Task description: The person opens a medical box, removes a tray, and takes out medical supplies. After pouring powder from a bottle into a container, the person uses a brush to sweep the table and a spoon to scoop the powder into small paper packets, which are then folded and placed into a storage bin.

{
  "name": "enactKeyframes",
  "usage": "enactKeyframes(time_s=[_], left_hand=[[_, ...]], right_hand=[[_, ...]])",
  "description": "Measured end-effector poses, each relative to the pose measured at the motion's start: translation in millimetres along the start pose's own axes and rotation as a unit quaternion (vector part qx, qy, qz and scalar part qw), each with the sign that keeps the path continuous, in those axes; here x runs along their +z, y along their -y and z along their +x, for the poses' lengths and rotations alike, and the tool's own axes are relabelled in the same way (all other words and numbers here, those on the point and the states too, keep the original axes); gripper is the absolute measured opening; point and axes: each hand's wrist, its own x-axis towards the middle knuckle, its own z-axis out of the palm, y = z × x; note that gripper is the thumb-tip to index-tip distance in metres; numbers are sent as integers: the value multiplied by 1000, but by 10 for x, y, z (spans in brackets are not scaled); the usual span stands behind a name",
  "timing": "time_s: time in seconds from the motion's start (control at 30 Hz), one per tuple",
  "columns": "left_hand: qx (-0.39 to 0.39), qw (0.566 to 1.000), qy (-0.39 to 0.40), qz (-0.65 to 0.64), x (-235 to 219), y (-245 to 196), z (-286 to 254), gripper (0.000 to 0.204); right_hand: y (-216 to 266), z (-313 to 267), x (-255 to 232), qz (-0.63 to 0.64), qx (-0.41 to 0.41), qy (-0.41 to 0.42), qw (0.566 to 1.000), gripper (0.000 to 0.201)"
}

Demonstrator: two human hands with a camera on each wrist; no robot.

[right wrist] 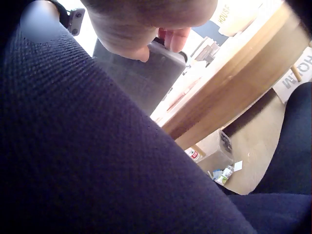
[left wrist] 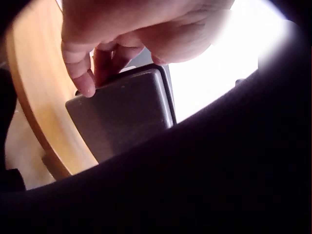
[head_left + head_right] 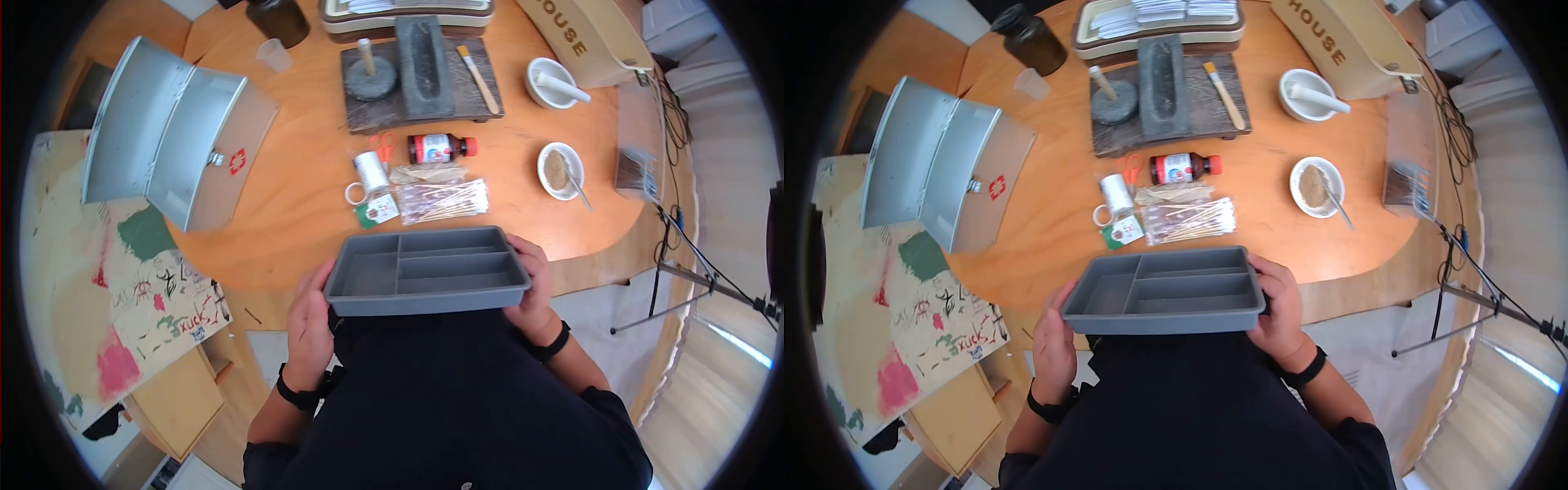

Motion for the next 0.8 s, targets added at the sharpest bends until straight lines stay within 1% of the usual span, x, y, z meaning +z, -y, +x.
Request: enactKeyframes(time_s=[0.03,0.07,0.1,0.13,0.2,0.23,0.3,0.33,0.4,0.43,0.47,0.5,0.53,0.57,0.6,0.67,0.7,0.73,0.8], left_hand=[[-2,1000,-8,6,-28,-31,-4,47],[-68,995,-2,-68,-49,-59,-11,43],[-129,982,-1,-141,-75,-88,-26,41],[-122,984,-21,-130,-86,-66,-55,41],[-178,967,7,-180,-139,52,-51,44],[-167,971,-18,-168,-165,40,-49,44],[-168,952,17,-253,-141,38,-40,55],[-163,953,13,-256,-156,50,-49,55],[-153,954,29,-256,-197,89,-71,60],[-150,953,30,-261,-200,110,-79,60],[-149,961,19,-232,-214,129,-92,63],[-148,968,8,-202,-230,146,-103,65],[-149,968,8,-204,-234,163,-120,65],[-128,971,-1,-200,-224,185,-139,65],[-108,974,-7,-198,-202,207,-156,66],[-113,975,2,-193,-191,202,-186,66],[-111,977,3,-181,-191,203,-194,66],[-112,977,5,-184,-172,216,-203,66],[-79,980,13,-180,-128,238,-225,64]], right_hand=[[38,20,-6,-5,-4,-9,1000,38],[51,17,-10,-10,-8,-18,1000,40],[18,-2,14,-6,-12,-28,1000,40],[9,-18,0,12,-26,-26,999,40],[13,49,18,-21,-23,-1,1000,35],[57,87,49,1,-43,0,999,35],[145,118,-1,-66,-5,19,998,32],[160,149,-16,-67,-13,21,997,32],[226,208,-43,-23,-5,29,999,29],[285,266,-61,7,-1,48,999,29],[321,291,-75,4,-4,50,999,29],[350,307,-76,66,34,65,995,30],[384,303,-66,127,75,79,986,30],[407,305,-11,139,83,59,985,28],[415,300,10,134,89,59,985,28],[405,272,13,196,134,53,970,26],[380,240,39,194,162,40,967,22],[375,227,49,190,164,39,967,22],[373,208,49,265,259,11,929,15]])
